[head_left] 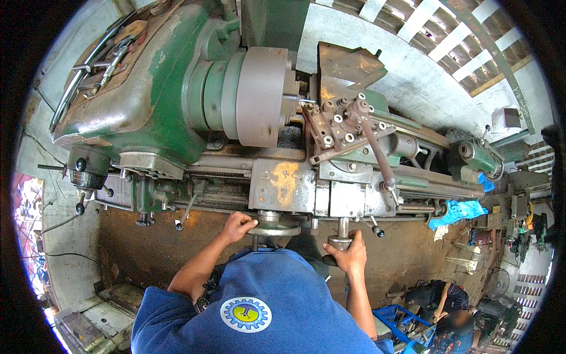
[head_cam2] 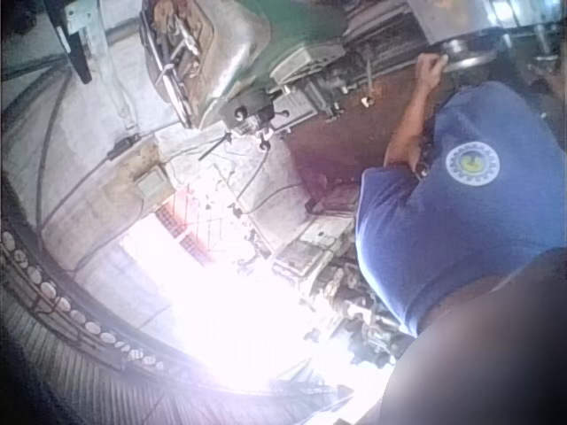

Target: The person operates a metal lathe, turning handwheels to advance the carriage and tool post while the workpiece rotates. A second person briefly assists by adjusting a lever on the headstock. The person then uses a caliper to measure the workpiece diameter.

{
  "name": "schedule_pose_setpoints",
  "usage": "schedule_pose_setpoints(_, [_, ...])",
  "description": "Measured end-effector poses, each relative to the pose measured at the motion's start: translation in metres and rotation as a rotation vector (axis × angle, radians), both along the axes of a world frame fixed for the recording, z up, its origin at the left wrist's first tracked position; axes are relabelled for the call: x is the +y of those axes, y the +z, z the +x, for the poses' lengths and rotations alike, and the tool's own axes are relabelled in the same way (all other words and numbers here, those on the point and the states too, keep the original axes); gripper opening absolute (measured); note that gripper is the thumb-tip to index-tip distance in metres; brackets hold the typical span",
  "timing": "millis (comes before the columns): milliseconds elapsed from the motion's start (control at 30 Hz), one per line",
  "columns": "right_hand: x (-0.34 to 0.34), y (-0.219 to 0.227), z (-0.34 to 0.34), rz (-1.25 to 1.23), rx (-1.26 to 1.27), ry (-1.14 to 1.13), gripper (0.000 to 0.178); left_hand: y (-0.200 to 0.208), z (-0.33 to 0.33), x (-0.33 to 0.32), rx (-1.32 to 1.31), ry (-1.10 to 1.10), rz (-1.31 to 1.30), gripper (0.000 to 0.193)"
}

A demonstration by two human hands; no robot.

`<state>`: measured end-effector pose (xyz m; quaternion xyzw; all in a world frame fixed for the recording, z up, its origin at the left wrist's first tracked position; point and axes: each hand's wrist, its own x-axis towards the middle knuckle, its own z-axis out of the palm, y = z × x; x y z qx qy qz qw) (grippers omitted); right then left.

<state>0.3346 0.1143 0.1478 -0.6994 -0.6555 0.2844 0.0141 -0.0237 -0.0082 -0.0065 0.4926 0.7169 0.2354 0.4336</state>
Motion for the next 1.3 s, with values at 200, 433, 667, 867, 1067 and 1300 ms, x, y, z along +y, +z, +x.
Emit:
schedule_pose_setpoints(200, [-0.001, 0.001, -0.001, 0.023, 0.003, 0.011, 0.086, 0.002, 0.001, -0.001, -0.028, 0.032, 0.083, 0.043])
schedule_pose_setpoints(433, [0.0, 0.001, 0.0, -0.02, -0.003, -0.004, 0.088, 0.001, -0.001, 0.003, -0.074, -0.006, 0.181, 0.048])
schedule_pose_setpoints(667, [0.0, 0.001, 0.0, -0.019, 0.005, 0.001, 0.089, 0.001, 0.006, 0.002, -0.067, 0.095, 0.389, 0.055])
schedule_pose_setpoints(867, [0.0, 0.001, 0.0, -0.013, 0.006, 0.003, 0.088, 0.002, 0.005, 0.004, -0.092, 0.042, 0.3, 0.055])
schedule_pose_setpoints(1067, [0.0, 0.002, -0.001, -0.009, 0.004, -0.001, 0.088, 0.008, 0.011, 0.002, -0.076, 0.11, 0.436, 0.054])
schedule_pose_setpoints(1300, [0.001, 0.004, -0.002, -0.028, -0.006, -0.006, 0.088, 0.002, 0.005, 0.003, -0.131, 0.059, 0.282, 0.054])
